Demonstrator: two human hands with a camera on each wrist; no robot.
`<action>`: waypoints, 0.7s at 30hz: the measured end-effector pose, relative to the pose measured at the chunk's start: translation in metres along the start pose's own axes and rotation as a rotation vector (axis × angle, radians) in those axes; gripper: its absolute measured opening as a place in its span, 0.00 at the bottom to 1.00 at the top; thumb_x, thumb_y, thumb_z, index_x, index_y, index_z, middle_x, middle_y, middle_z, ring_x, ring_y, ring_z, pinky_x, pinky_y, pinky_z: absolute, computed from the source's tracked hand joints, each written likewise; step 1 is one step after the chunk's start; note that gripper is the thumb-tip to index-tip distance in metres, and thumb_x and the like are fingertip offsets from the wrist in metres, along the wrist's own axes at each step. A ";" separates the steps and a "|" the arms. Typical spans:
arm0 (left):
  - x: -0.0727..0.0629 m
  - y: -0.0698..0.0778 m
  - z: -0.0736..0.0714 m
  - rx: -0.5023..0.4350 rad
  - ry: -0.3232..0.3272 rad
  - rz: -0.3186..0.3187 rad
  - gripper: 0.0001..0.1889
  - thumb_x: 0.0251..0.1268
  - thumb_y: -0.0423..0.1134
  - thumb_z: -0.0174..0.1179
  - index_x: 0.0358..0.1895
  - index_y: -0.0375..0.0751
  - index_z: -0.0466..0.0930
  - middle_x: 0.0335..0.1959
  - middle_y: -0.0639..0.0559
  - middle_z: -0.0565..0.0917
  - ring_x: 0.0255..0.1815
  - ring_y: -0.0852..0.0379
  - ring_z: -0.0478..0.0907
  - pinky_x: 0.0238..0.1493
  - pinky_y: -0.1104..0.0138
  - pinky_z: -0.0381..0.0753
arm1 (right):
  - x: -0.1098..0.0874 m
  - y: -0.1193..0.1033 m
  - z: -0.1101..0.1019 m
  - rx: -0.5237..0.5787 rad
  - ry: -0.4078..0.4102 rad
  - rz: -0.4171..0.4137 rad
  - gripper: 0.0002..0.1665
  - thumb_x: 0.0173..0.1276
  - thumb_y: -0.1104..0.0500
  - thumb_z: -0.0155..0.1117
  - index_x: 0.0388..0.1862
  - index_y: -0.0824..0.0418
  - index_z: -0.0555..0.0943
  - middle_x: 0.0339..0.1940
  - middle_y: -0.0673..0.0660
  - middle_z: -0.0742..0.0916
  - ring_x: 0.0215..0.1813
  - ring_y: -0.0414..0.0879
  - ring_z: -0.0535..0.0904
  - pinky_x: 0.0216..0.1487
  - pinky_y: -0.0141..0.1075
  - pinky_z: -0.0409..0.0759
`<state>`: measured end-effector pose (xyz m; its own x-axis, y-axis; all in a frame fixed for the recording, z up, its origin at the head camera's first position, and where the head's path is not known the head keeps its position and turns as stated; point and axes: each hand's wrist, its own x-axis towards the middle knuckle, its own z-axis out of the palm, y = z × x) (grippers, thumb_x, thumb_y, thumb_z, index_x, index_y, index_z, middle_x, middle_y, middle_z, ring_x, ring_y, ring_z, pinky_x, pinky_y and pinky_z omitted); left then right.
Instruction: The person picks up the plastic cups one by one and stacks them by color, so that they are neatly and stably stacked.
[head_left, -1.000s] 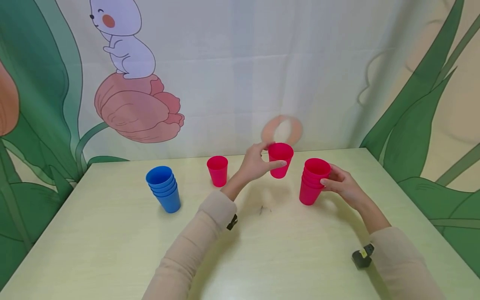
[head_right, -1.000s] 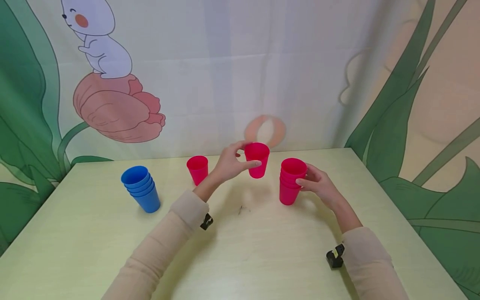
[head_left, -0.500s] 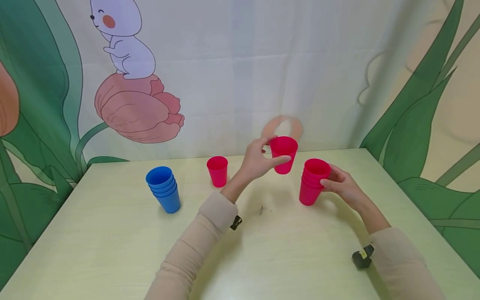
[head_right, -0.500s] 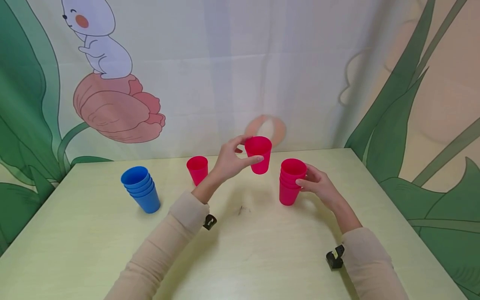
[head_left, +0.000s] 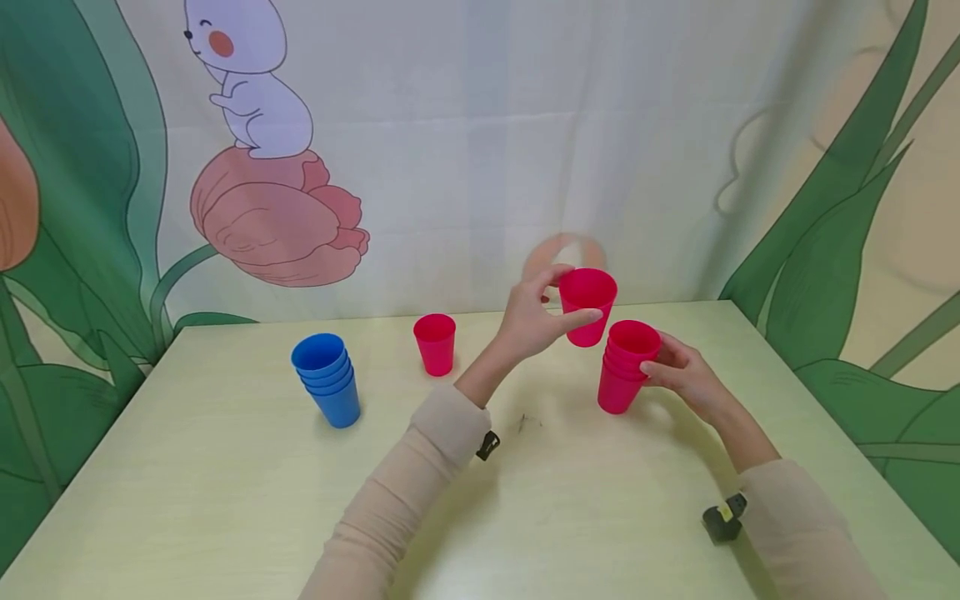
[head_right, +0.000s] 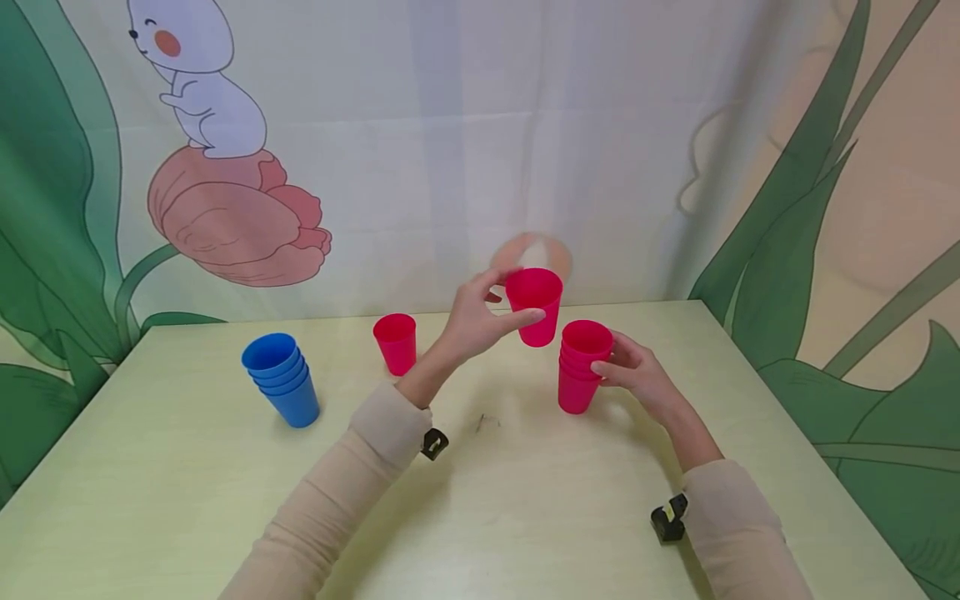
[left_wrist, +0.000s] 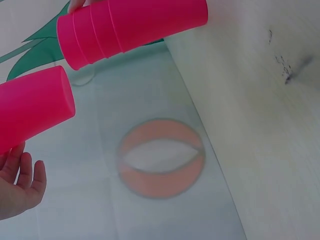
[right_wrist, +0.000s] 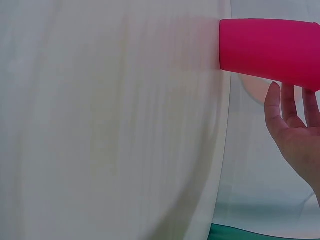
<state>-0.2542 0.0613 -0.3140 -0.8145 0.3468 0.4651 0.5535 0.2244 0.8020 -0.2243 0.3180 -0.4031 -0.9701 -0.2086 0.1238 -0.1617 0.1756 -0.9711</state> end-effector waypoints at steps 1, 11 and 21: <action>0.000 0.001 0.001 -0.003 -0.001 0.002 0.32 0.47 0.45 0.69 0.58 0.41 0.70 0.49 0.55 0.77 0.49 0.62 0.69 0.44 0.69 0.71 | 0.000 0.000 0.000 -0.001 0.002 0.001 0.27 0.65 0.59 0.58 0.62 0.55 0.65 0.48 0.44 0.78 0.48 0.41 0.75 0.45 0.40 0.78; 0.008 0.009 0.013 -0.036 -0.022 0.017 0.30 0.49 0.45 0.68 0.57 0.44 0.71 0.50 0.56 0.76 0.50 0.63 0.69 0.46 0.69 0.71 | -0.001 -0.001 -0.001 0.004 -0.002 -0.004 0.27 0.65 0.59 0.59 0.62 0.53 0.65 0.50 0.45 0.77 0.49 0.43 0.75 0.46 0.39 0.78; 0.015 0.016 0.026 -0.028 -0.022 0.006 0.28 0.48 0.47 0.68 0.54 0.44 0.73 0.47 0.58 0.77 0.48 0.64 0.70 0.43 0.71 0.72 | 0.000 0.000 -0.002 0.005 -0.011 0.005 0.29 0.65 0.59 0.58 0.64 0.56 0.62 0.50 0.45 0.77 0.49 0.42 0.75 0.47 0.41 0.78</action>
<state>-0.2525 0.0939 -0.3042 -0.8069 0.3678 0.4622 0.5533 0.1965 0.8095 -0.2244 0.3202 -0.4030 -0.9689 -0.2183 0.1163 -0.1555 0.1721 -0.9727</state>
